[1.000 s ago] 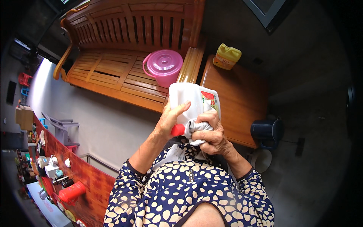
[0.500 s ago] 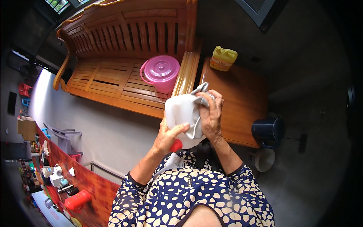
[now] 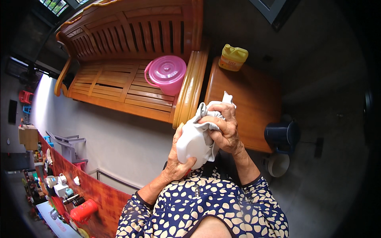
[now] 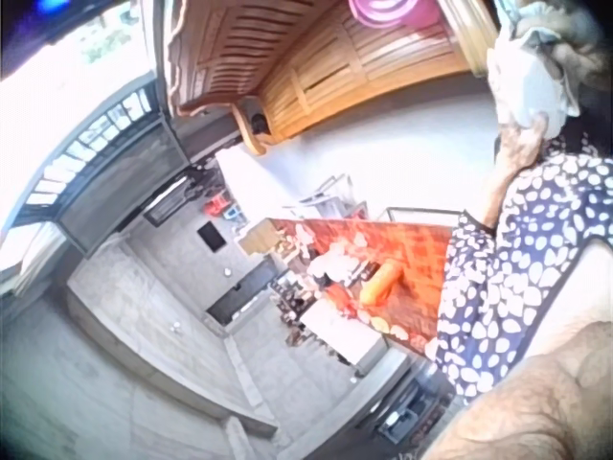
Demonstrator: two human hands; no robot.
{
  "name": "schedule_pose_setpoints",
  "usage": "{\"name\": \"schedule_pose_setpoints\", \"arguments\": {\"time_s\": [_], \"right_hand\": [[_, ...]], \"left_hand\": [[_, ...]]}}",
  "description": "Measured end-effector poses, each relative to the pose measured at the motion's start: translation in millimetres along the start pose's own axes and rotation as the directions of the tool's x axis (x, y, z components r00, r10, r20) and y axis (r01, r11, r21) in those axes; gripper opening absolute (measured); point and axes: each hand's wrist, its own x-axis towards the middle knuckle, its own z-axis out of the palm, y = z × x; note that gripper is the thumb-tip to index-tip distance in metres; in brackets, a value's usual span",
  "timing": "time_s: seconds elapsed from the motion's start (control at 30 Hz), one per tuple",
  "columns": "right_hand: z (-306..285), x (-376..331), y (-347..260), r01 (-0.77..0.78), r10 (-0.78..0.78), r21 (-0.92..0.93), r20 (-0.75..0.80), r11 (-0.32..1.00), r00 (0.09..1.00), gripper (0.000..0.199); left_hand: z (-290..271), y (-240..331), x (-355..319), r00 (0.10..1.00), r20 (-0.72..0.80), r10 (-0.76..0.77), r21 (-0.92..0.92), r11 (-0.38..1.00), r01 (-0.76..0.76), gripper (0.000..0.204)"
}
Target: The person wipes the exterior of a pink plastic basin, a yellow plastic jug, a white plastic jug, and a blue electric kettle using a white cloth. The person handles each item individually, rotating them to clean different sides before placing them back on the wooden table.
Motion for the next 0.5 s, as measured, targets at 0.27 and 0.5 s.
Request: {"name": "schedule_pose_setpoints", "arguments": {"time_s": [0.27,0.5], "right_hand": [[-11.3,-6.5,26.9,-0.103,0.104,-0.014,0.084,0.995,0.991,0.032],[1.3,4.1,-9.2,0.063,-0.064,0.014,0.104,0.998,0.992,0.038]], "left_hand": [[4.7,-6.4,2.1,0.999,0.018,0.036,0.054,0.998,-0.037,0.09],[-0.5,-4.2,4.6,0.998,-0.013,0.06,0.087,0.994,-0.059,0.086]]}}
